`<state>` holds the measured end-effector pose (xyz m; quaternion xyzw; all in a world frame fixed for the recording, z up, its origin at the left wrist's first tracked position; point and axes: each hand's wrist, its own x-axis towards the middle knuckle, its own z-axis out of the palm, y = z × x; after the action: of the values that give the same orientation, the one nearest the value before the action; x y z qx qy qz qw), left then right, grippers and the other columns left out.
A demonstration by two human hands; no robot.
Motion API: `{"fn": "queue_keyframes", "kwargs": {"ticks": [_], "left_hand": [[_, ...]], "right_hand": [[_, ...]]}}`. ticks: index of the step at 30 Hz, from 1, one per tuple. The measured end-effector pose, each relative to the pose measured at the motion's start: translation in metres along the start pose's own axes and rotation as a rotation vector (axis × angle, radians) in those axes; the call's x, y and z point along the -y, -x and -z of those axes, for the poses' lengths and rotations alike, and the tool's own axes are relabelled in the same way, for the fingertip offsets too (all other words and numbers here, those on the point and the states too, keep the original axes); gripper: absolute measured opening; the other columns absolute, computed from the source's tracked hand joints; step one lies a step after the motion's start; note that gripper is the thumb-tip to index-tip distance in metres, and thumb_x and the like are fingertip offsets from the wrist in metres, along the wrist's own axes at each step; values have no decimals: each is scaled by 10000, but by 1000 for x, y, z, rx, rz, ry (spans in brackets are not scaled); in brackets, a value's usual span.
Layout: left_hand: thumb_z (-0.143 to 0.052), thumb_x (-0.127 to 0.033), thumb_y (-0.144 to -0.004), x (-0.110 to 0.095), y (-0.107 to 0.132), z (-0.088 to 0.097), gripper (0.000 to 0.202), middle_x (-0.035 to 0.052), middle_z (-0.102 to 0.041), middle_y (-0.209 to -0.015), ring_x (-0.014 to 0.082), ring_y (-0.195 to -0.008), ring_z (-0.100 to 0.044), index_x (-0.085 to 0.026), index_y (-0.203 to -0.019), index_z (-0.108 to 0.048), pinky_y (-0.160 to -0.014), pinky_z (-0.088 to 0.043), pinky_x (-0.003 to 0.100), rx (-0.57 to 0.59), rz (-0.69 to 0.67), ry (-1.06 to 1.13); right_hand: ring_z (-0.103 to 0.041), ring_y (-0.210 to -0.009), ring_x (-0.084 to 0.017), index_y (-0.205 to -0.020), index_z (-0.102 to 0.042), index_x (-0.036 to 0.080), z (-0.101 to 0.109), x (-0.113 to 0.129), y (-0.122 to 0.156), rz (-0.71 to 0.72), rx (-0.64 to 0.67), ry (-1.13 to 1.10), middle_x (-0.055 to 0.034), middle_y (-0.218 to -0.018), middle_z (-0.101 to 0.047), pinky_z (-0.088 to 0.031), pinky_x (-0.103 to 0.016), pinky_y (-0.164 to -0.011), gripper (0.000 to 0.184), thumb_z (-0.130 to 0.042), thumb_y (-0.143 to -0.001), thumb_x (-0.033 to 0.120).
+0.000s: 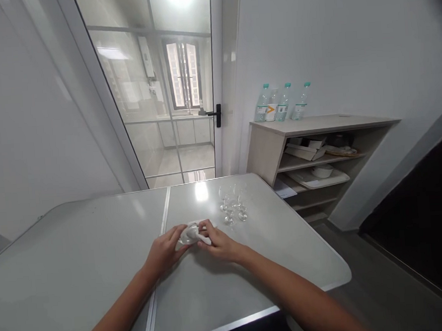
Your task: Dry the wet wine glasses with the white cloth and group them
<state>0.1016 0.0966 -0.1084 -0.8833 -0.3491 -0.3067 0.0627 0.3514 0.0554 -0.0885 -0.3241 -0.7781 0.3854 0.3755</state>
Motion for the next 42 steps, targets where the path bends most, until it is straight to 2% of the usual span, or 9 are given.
{"fn": "queue_keyframes", "kwargs": {"ticks": [7,11,16,21,25,31,34,38,42], "left_hand": [[-575,-332,-997,-7,4,1,359,151,-729,-1245,227,-999,-753,-186,-1321,-623,-821,-585,293,15,-218,-46],[-598,-460,-969,-18,2,1,473,153,-758,-1148,223,-882,-754,-169,-1341,-616,-727,-568,280,107,-53,101],[-617,-593,-905,-34,-12,14,509,-16,-626,-645,126,-518,-572,-159,-1160,-697,-549,-456,236,333,362,641],[-540,-637,-924,-36,-20,22,534,-20,-527,-634,94,-447,-497,-125,-934,-690,-446,-371,217,554,495,1121],[-596,-625,-901,-27,-10,10,530,-8,-600,-619,128,-492,-550,-148,-1104,-709,-523,-426,235,367,396,709],[-616,-576,-910,-23,2,-3,523,142,-764,-1056,222,-805,-714,-196,-1266,-673,-655,-499,268,83,217,258],[-593,-630,-899,-31,-5,4,509,41,-702,-712,165,-588,-619,-183,-1113,-709,-575,-451,245,225,330,488],[-409,-704,-950,-35,-17,16,655,-19,-499,-487,90,-380,-387,-121,-856,-694,-439,-300,226,604,567,1095],[-479,-714,-915,-35,-15,15,637,-15,-504,-484,101,-389,-416,-118,-873,-699,-446,-313,228,559,570,1041]], "right_hand": [[-512,-1261,-241,-1643,-32,268,3,-1,3,-79,142,-296,-116,-1448,-501,-336,-417,-1124,863,-544,-989,504],[-552,-1125,-229,-1627,-199,261,7,3,2,-94,64,-293,-81,-1290,-593,-365,-404,-1091,769,-518,-991,552],[-559,-1055,-248,-1543,-395,248,13,9,5,-28,39,-103,-79,-1172,-627,-381,-409,-1051,597,-422,-1027,546],[-555,-1008,-246,-1438,-522,237,12,10,9,35,19,-101,-81,-1143,-622,-407,-395,-1004,578,-449,-997,603],[-568,-1047,-236,-1426,-528,266,4,11,4,-100,-123,-380,-64,-1166,-625,-414,-348,-999,595,-523,-956,630],[-551,-726,-180,-1575,-320,306,-1,8,-5,-370,-191,-773,23,-784,-582,-457,-263,-739,832,-626,-881,645],[-583,-892,-201,-1525,-436,286,1,11,-1,-260,-139,-569,-11,-939,-644,-446,-300,-901,753,-609,-894,660],[-606,-943,-222,-1499,-466,251,4,19,3,-116,17,-411,-29,-939,-681,-410,-363,-993,691,-505,-950,669],[-592,-992,-219,-1401,-568,246,4,15,1,-101,-33,-403,-49,-1050,-670,-410,-341,-984,614,-526,-945,655]]}}
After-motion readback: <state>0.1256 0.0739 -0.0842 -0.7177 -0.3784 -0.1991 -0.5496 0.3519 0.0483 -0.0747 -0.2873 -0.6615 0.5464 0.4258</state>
